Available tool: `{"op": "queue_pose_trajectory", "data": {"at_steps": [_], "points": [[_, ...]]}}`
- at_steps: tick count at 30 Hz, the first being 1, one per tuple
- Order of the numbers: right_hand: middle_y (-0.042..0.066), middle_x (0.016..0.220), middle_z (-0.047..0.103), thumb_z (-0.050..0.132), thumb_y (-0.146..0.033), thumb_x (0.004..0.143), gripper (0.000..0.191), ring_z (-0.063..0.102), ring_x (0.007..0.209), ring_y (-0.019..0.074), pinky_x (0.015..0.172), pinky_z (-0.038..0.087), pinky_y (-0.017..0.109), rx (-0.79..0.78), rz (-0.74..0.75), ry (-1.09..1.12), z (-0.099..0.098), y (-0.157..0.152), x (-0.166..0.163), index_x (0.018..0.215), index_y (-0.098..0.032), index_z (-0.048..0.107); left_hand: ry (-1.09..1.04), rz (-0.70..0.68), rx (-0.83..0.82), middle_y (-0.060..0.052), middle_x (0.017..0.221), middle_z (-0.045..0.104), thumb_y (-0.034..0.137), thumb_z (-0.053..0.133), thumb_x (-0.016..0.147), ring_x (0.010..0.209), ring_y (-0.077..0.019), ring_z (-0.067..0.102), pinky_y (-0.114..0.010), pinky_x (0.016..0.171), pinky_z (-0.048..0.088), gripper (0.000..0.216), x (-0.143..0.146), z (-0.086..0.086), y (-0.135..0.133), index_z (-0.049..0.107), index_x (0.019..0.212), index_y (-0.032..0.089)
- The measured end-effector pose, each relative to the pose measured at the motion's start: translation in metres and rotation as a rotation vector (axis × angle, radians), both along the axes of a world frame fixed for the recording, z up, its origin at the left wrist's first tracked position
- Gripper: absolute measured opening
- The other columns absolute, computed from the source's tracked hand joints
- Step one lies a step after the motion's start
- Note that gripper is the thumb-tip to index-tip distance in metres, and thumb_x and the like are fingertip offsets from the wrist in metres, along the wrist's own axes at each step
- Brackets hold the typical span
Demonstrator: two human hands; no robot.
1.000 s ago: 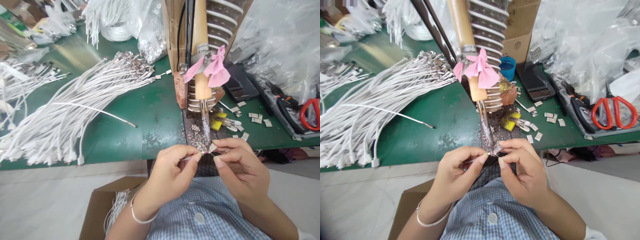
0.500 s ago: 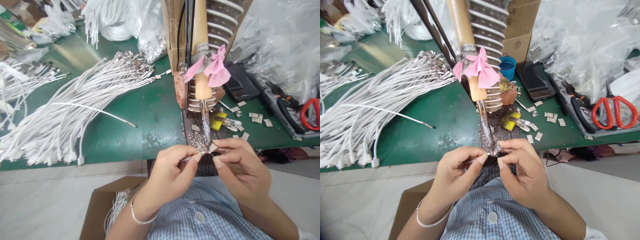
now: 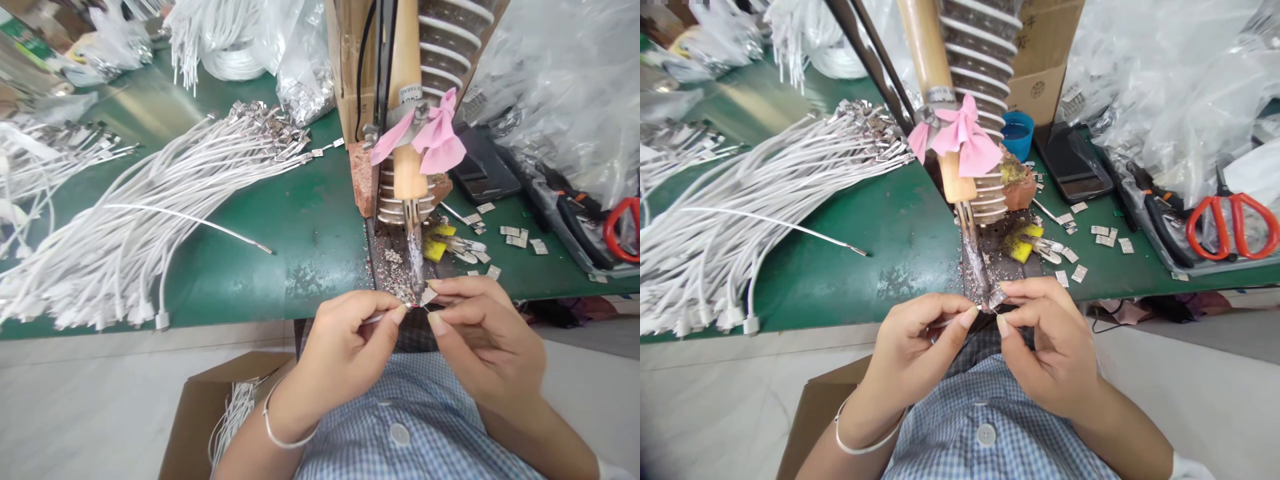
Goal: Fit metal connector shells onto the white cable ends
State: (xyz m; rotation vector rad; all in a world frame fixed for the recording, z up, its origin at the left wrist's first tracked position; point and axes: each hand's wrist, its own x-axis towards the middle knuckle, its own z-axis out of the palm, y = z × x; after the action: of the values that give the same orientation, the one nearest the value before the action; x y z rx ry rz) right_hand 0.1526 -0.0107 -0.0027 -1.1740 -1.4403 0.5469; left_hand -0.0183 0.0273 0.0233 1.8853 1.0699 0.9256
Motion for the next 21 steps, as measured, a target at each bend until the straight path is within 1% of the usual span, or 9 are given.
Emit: {"op": "queue_pose_trajectory", "data": {"at_steps": [9,14,18,21], "points": [[0.004,0.107,0.064,0.065,-0.004,0.079,0.018,0.064,0.088,0.0161,0.081,0.06,0.027,0.01,0.042,-0.005,0.0,-0.0012,0.0021,0.085,-0.021,0.065,-0.008,0.001,0.014,0.004,0.067,0.066,0.009,0.063,0.087,0.054,-0.0038,0.054,-0.013,0.052,0.042,0.007,-0.0013,0.0008,-0.0014,0.067,0.085,0.015],[0.004,0.106,0.064,0.064,-0.004,0.079,0.02,0.065,0.086,0.0171,0.079,0.061,0.031,-0.004,0.018,-0.013,0.0014,-0.0028,0.0012,0.085,-0.022,0.065,0.004,0.004,0.007,0.004,0.064,0.064,0.01,0.064,0.087,0.054,-0.0044,0.053,-0.014,0.052,0.042,0.006,-0.0013,0.0006,-0.0021,0.067,0.084,0.015],[0.004,0.106,0.064,0.064,-0.003,0.078,0.02,0.065,0.089,0.0164,0.08,0.061,0.029,0.01,0.018,-0.025,0.0018,-0.0025,0.0011,0.085,-0.021,0.065,-0.002,0.004,0.008,0.004,0.064,0.064,0.01,0.063,0.087,0.054,-0.0041,0.053,-0.014,0.052,0.042,0.006,-0.0003,0.0008,-0.002,0.067,0.083,0.014],[0.004,0.107,0.064,0.064,-0.004,0.078,0.019,0.065,0.088,0.0175,0.079,0.061,0.031,0.012,0.018,-0.044,0.0011,-0.0033,0.0018,0.086,-0.022,0.065,-0.001,0.015,0.003,0.004,0.064,0.064,0.01,0.064,0.087,0.053,-0.0038,0.053,-0.013,0.051,0.041,0.006,-0.0003,0.0012,-0.0027,0.067,0.084,0.014]]}}
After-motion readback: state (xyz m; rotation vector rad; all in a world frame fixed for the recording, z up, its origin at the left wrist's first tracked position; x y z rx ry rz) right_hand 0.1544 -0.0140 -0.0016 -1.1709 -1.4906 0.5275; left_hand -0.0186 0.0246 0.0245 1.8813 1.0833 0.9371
